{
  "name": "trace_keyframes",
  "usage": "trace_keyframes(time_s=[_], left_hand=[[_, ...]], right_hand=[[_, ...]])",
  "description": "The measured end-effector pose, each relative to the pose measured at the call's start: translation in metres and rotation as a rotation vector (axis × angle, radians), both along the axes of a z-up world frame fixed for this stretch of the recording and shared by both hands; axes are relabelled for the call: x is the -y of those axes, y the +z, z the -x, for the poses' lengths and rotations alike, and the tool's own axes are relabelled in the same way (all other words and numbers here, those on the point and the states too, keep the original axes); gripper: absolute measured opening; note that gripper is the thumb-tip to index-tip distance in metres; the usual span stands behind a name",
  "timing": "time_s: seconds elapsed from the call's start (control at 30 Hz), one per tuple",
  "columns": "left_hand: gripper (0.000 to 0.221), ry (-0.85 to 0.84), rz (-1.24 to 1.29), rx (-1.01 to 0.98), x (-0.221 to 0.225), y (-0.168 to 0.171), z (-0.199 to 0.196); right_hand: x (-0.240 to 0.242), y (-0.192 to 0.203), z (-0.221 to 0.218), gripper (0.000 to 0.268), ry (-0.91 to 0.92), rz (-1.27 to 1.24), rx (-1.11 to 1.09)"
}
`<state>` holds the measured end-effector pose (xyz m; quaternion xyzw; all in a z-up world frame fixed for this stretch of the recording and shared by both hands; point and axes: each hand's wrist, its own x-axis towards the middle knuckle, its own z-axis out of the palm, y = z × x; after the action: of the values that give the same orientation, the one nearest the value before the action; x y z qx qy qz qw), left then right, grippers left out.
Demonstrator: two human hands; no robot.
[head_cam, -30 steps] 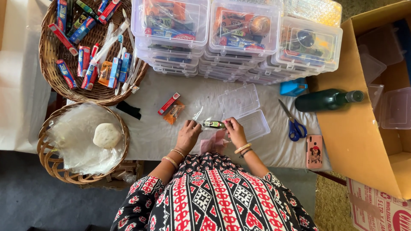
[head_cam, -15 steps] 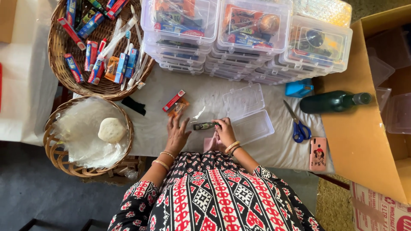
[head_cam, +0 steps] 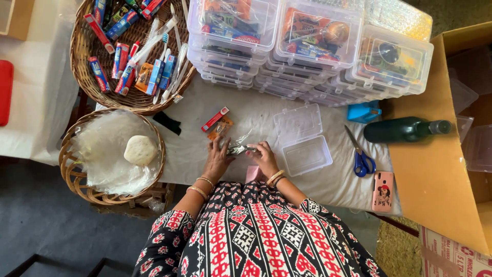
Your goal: The person packs small toiletry items, including toothbrushes, toothpaste tubes and small packaged goods, from a wicker basket into clear plastic storage boxes. They open a plastic box, place items inside one at a time, close the lid, and set filled boxes into a larger cardboard box.
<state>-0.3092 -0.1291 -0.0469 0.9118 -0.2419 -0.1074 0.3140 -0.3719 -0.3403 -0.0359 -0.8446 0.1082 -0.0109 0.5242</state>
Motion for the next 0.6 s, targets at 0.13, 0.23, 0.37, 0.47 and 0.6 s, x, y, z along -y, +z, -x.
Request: trace_keyframes(time_s=[0.13, 0.23, 0.37, 0.47, 0.6], left_hand=[[0.087, 0.017, -0.016, 0.005, 0.003, -0.002, 0.0], [0.09, 0.058, 0.007, -0.004, 0.009, -0.005, -0.002], [0.089, 0.067, 0.048, -0.009, 0.015, 0.019, -0.014], [0.086, 0.014, 0.146, 0.033, 0.014, 0.025, -0.031], [0.051, 0.188, 0.038, 0.26, 0.001, 0.013, -0.068]], right_hand=[[-0.001, 0.0, -0.002, 0.017, 0.015, 0.114, 0.026], [-0.001, -0.013, -0.003, 0.013, -0.048, 0.019, -0.017], [0.006, -0.028, -0.006, 0.012, -0.099, 0.024, -0.015], [0.01, -0.031, -0.008, 0.012, -0.145, 0.018, -0.024], [0.011, -0.022, -0.008, 0.012, -0.156, 0.009, -0.045]])
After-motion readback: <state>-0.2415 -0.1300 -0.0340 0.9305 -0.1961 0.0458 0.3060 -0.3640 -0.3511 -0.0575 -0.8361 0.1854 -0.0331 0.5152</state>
